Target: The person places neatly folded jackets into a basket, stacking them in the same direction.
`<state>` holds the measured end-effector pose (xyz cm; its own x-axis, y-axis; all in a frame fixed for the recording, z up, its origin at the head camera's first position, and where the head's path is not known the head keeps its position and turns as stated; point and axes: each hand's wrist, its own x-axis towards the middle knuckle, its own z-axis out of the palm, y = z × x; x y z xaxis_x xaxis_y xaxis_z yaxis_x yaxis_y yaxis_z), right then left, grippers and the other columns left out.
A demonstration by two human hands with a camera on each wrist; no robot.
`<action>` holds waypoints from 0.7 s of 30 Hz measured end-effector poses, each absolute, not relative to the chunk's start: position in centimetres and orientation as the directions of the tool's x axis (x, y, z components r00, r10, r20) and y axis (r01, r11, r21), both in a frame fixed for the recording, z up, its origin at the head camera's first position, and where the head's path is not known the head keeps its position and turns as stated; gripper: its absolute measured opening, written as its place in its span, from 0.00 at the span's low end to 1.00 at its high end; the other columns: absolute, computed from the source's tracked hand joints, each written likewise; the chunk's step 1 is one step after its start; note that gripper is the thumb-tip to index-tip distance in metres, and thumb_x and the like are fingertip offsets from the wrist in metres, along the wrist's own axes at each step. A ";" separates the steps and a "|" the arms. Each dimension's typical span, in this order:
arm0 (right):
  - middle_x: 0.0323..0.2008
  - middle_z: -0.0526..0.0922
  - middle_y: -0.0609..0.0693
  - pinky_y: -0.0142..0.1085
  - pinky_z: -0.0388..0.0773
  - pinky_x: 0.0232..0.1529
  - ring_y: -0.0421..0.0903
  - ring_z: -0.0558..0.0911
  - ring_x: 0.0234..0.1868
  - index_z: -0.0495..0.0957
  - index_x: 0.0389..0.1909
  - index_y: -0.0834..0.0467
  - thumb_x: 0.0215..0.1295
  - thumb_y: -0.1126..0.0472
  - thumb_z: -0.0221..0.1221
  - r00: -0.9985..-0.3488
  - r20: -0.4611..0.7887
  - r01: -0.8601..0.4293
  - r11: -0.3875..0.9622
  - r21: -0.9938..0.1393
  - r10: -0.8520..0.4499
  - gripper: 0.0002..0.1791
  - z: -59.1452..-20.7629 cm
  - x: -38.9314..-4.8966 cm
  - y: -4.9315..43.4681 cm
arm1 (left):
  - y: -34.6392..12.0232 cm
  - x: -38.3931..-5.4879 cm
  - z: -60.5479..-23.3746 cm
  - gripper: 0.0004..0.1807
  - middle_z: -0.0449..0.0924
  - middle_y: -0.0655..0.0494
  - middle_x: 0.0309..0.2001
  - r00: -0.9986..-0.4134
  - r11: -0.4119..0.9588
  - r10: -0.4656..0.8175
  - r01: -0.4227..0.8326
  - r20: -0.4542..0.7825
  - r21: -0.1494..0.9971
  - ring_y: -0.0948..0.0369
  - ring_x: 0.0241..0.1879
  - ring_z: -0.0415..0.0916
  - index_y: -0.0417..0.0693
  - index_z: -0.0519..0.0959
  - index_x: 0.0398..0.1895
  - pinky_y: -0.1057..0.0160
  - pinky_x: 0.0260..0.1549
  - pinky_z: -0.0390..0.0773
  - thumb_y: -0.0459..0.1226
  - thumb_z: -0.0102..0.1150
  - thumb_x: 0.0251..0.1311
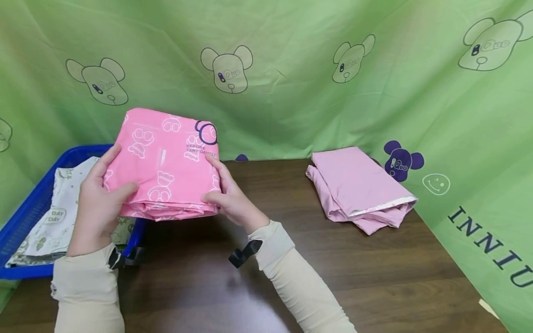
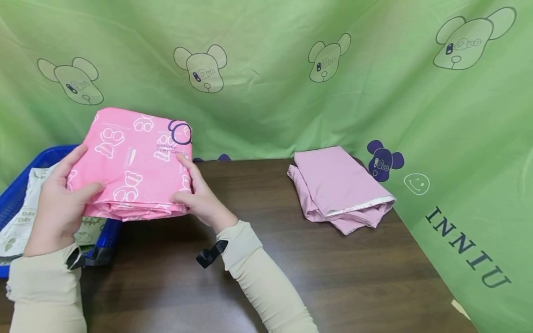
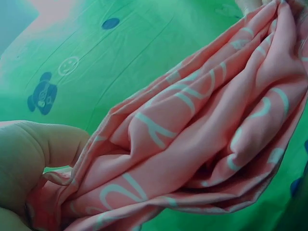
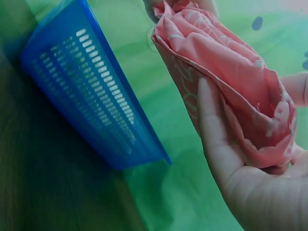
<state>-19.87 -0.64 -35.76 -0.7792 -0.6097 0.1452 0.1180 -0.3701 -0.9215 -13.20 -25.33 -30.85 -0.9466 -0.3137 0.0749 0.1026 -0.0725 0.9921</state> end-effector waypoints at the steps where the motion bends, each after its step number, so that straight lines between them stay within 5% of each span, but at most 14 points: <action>1: 0.68 0.58 0.57 0.41 0.84 0.45 0.53 0.75 0.51 0.49 0.80 0.38 0.61 0.81 0.50 -0.772 0.147 0.131 -0.382 -0.915 -0.618 0.52 -35.7 -19.8 -0.9 | -25.7 -13.1 -30.8 0.47 0.55 0.49 0.70 -0.946 -0.084 -0.315 0.111 0.080 0.990 0.59 0.46 0.68 0.66 0.66 0.76 0.68 0.25 0.84 0.17 0.58 0.57; 8: 0.74 0.57 0.52 0.53 0.81 0.53 0.53 0.76 0.55 0.50 0.80 0.41 0.65 0.81 0.51 -0.790 0.140 0.146 -0.406 -0.902 -0.597 0.49 -35.2 -19.3 -2.8 | -27.9 -12.5 -30.7 0.47 0.58 0.54 0.69 -0.939 -0.141 -0.323 0.173 0.119 0.975 0.60 0.48 0.68 0.62 0.69 0.74 0.69 0.27 0.84 0.14 0.58 0.55; 21: 0.70 0.65 0.43 0.55 0.82 0.50 0.51 0.81 0.48 0.54 0.77 0.32 0.63 0.79 0.56 -0.818 -0.007 0.267 -0.367 -0.891 -0.576 0.51 -35.2 -18.4 -5.6 | -30.8 -11.5 -31.1 0.47 0.64 0.57 0.61 -0.915 -0.238 -0.390 0.209 0.104 0.949 0.63 0.45 0.76 0.59 0.71 0.73 0.66 0.27 0.84 0.11 0.56 0.54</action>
